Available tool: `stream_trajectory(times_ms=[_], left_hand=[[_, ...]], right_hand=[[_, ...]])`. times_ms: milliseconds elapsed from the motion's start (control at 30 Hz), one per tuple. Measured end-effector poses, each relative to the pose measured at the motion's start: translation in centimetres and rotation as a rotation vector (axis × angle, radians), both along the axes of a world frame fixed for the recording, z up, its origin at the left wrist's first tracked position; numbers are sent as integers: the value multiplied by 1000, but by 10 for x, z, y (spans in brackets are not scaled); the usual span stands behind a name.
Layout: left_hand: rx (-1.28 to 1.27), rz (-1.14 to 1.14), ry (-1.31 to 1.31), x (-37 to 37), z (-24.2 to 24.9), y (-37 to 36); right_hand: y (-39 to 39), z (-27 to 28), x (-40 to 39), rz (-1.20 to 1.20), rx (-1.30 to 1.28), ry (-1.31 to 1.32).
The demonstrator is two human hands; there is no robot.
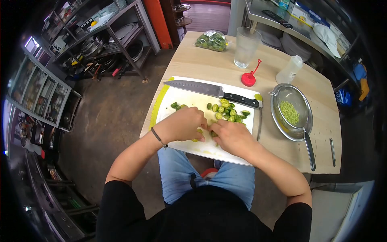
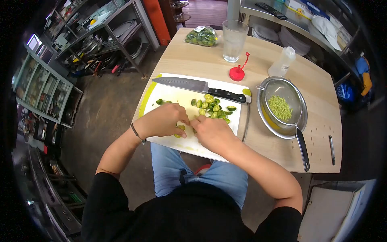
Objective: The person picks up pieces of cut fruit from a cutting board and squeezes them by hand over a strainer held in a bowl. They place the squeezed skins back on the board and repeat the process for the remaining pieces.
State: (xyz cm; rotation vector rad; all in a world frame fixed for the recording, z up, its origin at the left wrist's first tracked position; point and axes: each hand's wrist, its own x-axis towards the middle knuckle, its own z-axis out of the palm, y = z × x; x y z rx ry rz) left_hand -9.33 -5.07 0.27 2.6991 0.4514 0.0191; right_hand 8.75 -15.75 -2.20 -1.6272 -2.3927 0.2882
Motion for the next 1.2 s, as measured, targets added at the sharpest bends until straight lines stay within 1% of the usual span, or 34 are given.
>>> stream_trajectory(times_ms=[33,100,167,233,300,400,433,500,533,600,633,700,733,800,833,900,933,967,1000,1033,1067,1133,1167,1200], left_hand=[[-1,-6,1,1,-5,-2],[-50,84,12,5,-14,-3],[-42,94,22,9,-13,-2],[-39,107,37,12,-12,-3],[-24,96,-156,15,-12,-3],[38,120,-83,15,-6,-7],[41,111,-79,16,-7,-8],[6,117,40,18,-9,-7],[11,114,41,18,-9,-7],[63,128,52,19,-9,-8],[64,126,53,19,-11,-7],[98,97,-30,20,-8,-5],[97,91,-32,24,-4,-7],[-212,236,-182,34,13,-12],[-215,224,-182,42,19,-14],[-145,118,-567,64,28,-19],[-161,80,-659,77,34,-22],[-170,63,-660,93,38,-24],[-221,38,-761,110,42,-25],[-274,11,-861,129,46,-27],[-185,-4,-906,147,49,-29],[-218,-30,-913,179,49,-32],[-237,-32,-913,193,49,-34],[-201,-56,-918,206,48,-36]], right_hand=[[-3,2,3,-31,15,7],[-11,2,8,-69,35,12],[-25,-7,9,-85,169,45],[-35,-10,12,-89,173,30],[-42,-6,14,-75,208,99],[-40,-10,18,-26,207,71],[-40,-8,17,-35,210,74],[-36,-4,14,8,198,43],[-33,-3,13,5,204,45],[-29,-3,9,18,50,-43],[-29,-2,9,16,50,-41],[-30,6,12,46,175,18],[-30,11,17,41,174,16],[-31,29,36,-18,115,51],[-33,41,49,-30,113,49],[-37,65,81,-139,327,182],[-37,74,96,-154,326,176],[-37,82,112,-170,277,243],[-39,87,124,-190,229,308],[-43,89,134,-214,229,299],[-48,92,144,-257,182,424],[-53,88,168,-291,128,642],[-59,89,177,-311,136,634],[-63,90,183,-348,113,691]])
